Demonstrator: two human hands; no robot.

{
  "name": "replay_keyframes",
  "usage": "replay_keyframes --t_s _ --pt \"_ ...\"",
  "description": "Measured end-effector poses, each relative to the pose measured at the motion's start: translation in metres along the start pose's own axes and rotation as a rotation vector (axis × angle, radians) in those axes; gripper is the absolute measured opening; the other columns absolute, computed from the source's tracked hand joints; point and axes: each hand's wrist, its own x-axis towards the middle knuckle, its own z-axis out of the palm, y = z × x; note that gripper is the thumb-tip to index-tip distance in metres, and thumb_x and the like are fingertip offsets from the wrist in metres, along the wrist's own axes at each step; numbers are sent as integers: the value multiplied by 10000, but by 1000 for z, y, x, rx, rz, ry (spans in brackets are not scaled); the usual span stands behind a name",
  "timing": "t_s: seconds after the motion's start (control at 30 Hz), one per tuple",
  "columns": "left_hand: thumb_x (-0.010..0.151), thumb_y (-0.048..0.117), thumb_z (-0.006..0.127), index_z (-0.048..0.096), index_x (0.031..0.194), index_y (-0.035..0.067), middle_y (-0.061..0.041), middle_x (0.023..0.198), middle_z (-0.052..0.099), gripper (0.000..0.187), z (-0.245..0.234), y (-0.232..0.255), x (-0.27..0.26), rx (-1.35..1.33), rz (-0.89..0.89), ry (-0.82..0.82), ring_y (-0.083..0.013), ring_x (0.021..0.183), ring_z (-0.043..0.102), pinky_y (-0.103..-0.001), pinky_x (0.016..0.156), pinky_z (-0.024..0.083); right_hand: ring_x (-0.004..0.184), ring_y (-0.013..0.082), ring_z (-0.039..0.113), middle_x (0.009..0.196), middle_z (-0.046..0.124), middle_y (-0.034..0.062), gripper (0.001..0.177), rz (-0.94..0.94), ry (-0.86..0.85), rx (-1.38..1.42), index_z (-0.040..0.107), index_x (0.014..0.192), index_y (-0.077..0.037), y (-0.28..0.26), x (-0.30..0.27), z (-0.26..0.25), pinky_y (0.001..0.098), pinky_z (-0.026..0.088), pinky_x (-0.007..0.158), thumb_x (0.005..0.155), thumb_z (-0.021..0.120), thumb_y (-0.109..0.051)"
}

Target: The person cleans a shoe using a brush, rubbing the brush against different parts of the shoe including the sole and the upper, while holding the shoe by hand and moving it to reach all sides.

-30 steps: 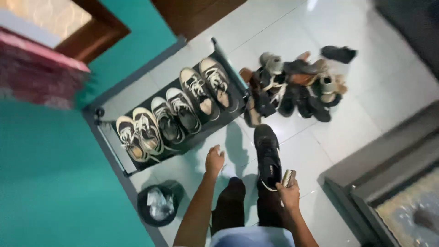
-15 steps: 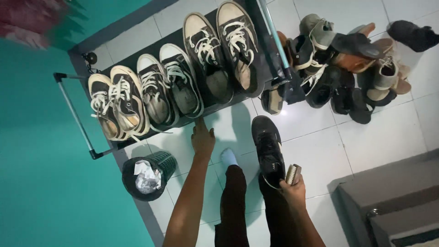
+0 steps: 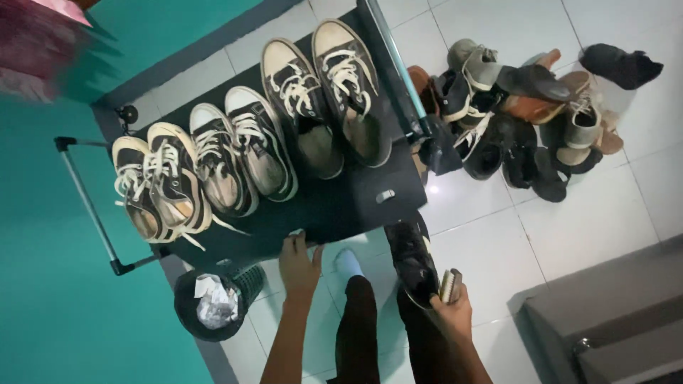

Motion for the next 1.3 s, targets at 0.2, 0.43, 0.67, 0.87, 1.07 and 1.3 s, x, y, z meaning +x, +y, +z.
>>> replay_keyframes --t_s 0.2,0.43,0.67,0.87,1.07,1.3 --pt "774 241 781 633 1268 83 -125 1162 620 540 -96 38 -15 46 154 219 -310 972 604 -433 803 483 757 238 670 892 699 191 453 -121 -10 -51 584 1144 60 -47 -2 -6 379 553 694 781 780 -127" --pt "879 253 737 747 1015 135 -56 878 690 181 -187 36 23 193 228 248 -296 835 594 -449 743 414 659 218 641 872 667 157 547 -178 -70 100 538 1269 49 -111 11 20 353 539 578 771 733 -66" --pt "1018 361 696 752 846 111 -107 766 683 308 -205 28 110 294 324 390 -317 839 592 -470 727 396 665 214 646 949 636 154 644 -329 -155 209 492 1341 42 -160 64 73 345 540 568 763 750 -77" --pt "1033 364 683 728 824 83 -113 778 695 353 -184 19 128 304 290 422 -335 882 579 -477 795 389 656 235 692 874 698 174 509 -330 -126 184 570 1189 71 -205 114 108 345 559 549 749 759 -101" --pt "1024 372 692 712 829 71 -114 779 693 359 -167 17 131 307 256 448 -338 881 566 -473 802 385 647 230 694 893 709 152 460 -275 -41 267 590 1139 77 -243 139 117 347 576 531 788 801 -133" --pt "1029 361 688 712 863 71 -109 799 691 335 -162 19 128 238 229 467 -336 894 560 -482 868 392 1124 359 647 1264 596 218 514 -882 164 36 538 1270 38 -222 80 103 433 536 965 864 836 -68"
